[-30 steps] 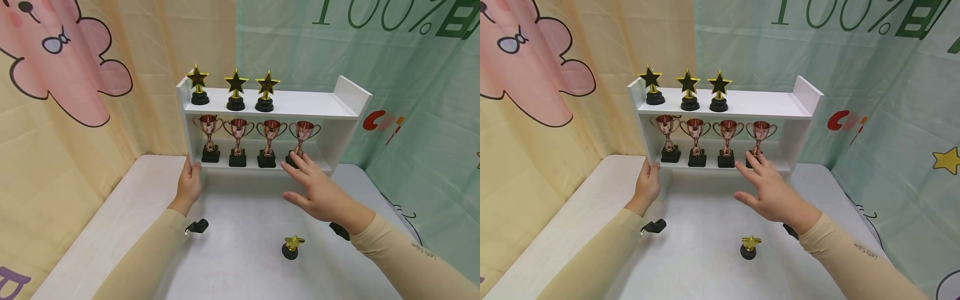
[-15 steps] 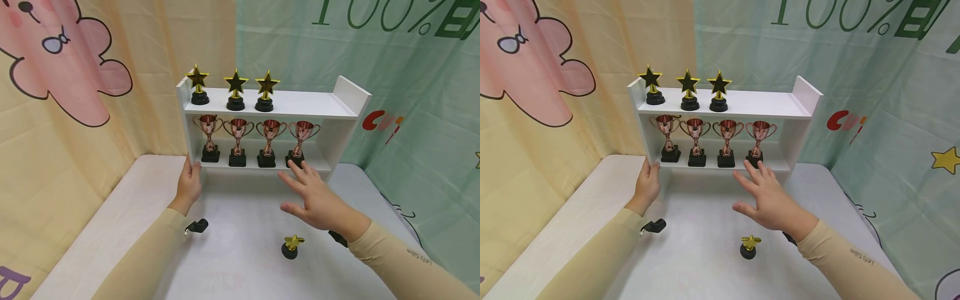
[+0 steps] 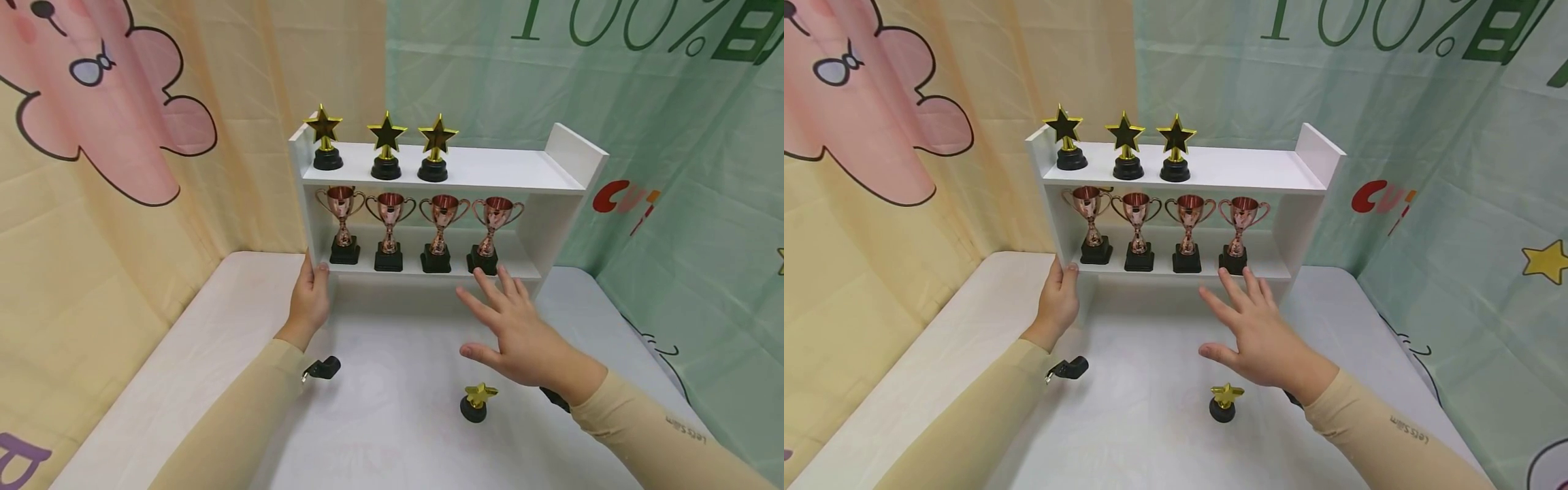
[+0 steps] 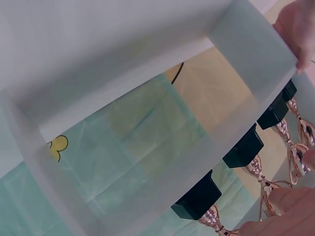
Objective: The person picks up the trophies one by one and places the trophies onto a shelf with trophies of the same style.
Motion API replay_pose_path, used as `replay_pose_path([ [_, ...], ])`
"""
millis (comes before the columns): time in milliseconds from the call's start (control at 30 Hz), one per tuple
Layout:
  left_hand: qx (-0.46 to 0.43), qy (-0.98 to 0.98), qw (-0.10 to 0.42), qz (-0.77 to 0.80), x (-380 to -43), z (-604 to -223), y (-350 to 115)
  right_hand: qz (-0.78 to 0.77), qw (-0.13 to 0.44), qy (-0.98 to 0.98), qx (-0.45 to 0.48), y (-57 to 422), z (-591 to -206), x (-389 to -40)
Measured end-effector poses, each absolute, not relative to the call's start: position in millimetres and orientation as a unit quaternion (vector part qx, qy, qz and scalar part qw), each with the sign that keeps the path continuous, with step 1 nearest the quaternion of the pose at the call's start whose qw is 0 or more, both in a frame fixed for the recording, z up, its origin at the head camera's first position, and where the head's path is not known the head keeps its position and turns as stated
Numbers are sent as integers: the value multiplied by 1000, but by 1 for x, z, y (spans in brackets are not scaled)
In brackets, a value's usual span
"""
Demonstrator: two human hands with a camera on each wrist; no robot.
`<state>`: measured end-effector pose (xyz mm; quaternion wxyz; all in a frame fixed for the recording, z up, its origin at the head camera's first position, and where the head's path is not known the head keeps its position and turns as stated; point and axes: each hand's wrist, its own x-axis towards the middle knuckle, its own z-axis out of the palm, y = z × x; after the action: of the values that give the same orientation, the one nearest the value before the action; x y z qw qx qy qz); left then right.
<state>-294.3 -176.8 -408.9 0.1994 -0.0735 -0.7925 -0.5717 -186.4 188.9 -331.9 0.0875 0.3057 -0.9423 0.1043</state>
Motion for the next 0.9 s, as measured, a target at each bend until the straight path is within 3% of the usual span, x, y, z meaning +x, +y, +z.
replay_pose_path([
  [900, -75, -789, 207, -574, -296, -409, -176, 104, 73, -945, 302, 194, -355, -172],
])
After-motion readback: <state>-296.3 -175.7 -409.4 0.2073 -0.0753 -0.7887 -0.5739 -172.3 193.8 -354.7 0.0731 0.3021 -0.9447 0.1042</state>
